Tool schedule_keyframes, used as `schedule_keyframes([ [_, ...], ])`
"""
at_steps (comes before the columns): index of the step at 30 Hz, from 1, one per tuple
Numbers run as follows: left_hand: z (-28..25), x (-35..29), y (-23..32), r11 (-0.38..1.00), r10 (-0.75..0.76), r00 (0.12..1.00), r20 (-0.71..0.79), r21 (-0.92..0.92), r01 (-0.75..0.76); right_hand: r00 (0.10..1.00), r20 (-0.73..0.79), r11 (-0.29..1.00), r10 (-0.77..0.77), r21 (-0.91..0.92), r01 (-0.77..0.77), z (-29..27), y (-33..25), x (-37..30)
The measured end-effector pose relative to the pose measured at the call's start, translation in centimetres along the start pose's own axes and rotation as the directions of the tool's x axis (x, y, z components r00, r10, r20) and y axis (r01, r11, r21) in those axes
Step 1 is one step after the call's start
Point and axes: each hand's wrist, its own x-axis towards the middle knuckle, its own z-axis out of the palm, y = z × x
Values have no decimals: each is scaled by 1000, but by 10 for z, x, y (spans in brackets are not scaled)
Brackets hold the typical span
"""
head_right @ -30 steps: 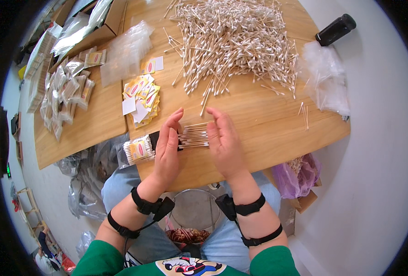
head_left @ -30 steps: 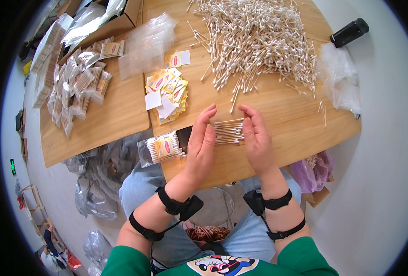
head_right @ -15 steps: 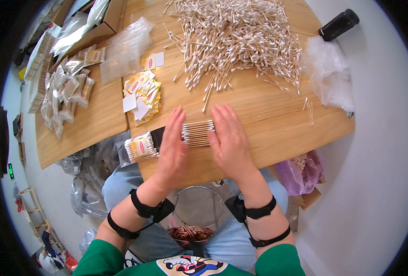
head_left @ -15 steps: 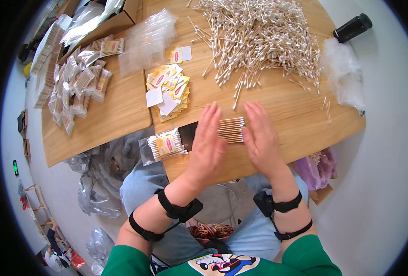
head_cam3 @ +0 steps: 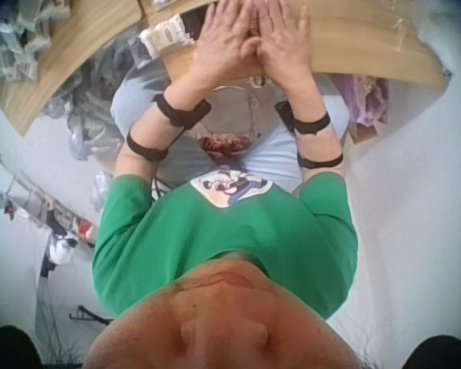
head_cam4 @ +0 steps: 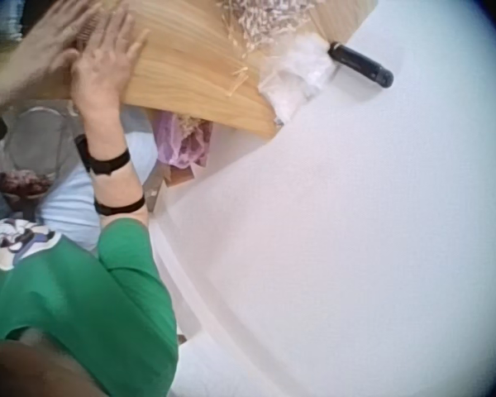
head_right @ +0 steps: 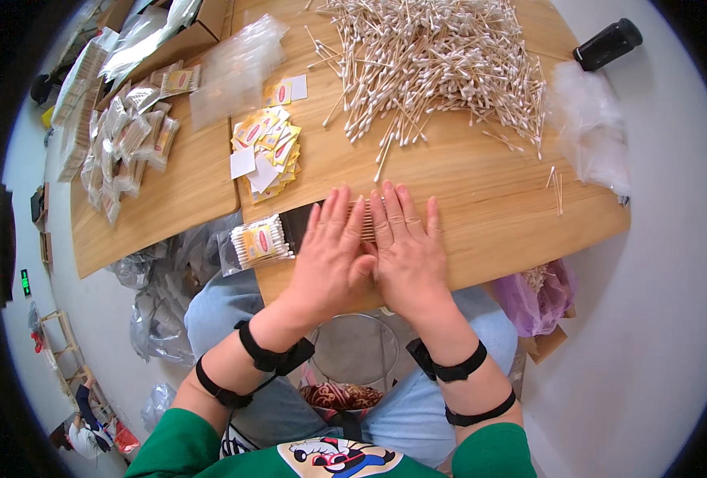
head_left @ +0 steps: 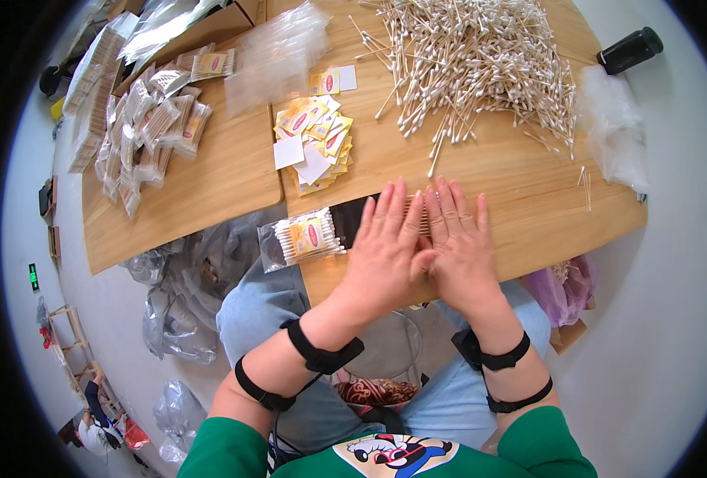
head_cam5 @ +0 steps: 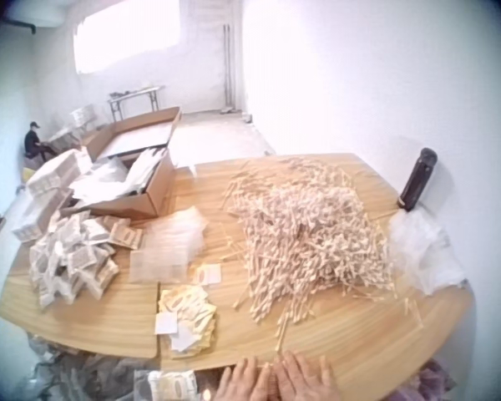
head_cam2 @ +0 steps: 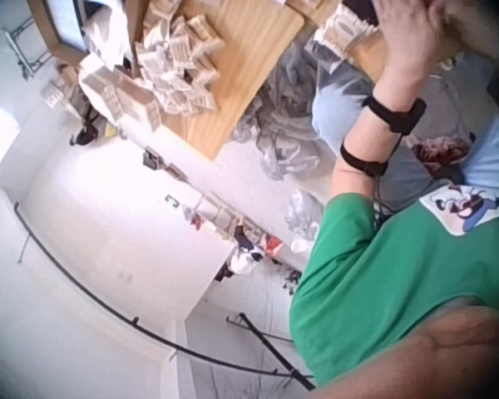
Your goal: Sorting cotton swabs on a wooden table and placing them into small plastic bags with labels.
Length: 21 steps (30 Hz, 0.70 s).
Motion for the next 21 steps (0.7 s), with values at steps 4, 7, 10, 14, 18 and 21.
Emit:
schedule_keyframes([
  [4, -39, -3, -36, 995, -93, 954, -286, -62, 78, 999, -14, 996, 33, 78, -32, -4, -6, 2],
  [7, -69, -14, -66, 961, -204, 917, -342, 110, 255, 1000, -18, 996, 14, 88, -12, -2, -8, 6],
  [10, -80, -28, -77, 898, -332, 905, -267, 204, 390, 999, -22, 991, -31, 132, 34, -1, -13, 12],
  [14, -64, -41, -93, 932, -337, 912, -235, 55, 359, 996, -39, 983, -84, 161, 89, 2, -21, 18],
  [18, -49, -44, -102, 879, -471, 866, -165, -169, 446, 992, -17, 983, -122, 134, 123, 5, -23, 20],
  [21, -45, -47, -106, 865, -487, 860, -153, -225, 449, 989, -2, 980, -148, 132, 147, 6, -30, 23],
])
